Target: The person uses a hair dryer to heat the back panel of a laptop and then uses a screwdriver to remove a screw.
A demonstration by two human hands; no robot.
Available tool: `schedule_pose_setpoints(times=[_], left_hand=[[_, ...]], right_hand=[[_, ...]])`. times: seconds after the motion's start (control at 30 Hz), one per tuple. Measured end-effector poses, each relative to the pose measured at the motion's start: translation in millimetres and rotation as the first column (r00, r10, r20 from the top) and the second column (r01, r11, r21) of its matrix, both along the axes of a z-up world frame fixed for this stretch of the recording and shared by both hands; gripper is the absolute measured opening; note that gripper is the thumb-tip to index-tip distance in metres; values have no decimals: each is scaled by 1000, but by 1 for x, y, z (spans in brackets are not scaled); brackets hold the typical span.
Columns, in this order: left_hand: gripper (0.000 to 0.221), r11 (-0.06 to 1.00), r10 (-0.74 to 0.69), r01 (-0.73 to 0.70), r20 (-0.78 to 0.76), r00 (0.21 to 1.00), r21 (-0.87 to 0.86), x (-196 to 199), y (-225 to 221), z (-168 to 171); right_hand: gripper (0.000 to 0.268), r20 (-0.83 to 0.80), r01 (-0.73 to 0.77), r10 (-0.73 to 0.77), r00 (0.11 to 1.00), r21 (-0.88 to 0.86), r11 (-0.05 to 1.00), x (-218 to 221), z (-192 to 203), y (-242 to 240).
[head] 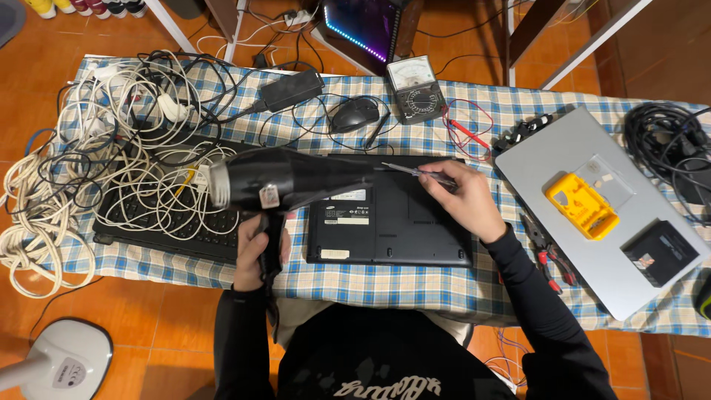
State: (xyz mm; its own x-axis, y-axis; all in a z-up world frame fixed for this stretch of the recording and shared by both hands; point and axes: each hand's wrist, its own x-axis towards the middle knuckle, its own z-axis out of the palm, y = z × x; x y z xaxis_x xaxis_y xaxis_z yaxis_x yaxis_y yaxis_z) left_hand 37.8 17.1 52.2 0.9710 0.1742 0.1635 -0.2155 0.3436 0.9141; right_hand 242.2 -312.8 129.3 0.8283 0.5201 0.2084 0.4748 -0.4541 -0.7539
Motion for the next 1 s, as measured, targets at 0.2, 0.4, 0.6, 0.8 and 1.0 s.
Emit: schedule_pose_setpoints(times=[0.2,0.4,0.6,0.8,1.0], left_hand=[[68,999,4,-1,-57,998,52,25,8,30],[53,994,46,-35,-110,993,100,19,20,57],[48,994,54,-43,-112,992,99,2,25,57],[50,996,45,-34,-145,988,79,-6,27,54],[56,997,33,-22,-167,985,71,-4,22,43]], right_hand=[[25,-18,-24,26,1000,69,997,12,-16,32],[22,-85,37,-32,996,67,997,6,-36,46],[21,32,-24,24,999,-1,1000,2,-41,42],[19,2,-59,59,998,-16,998,3,-44,32],[20,-106,-51,54,993,35,998,16,-42,14]])
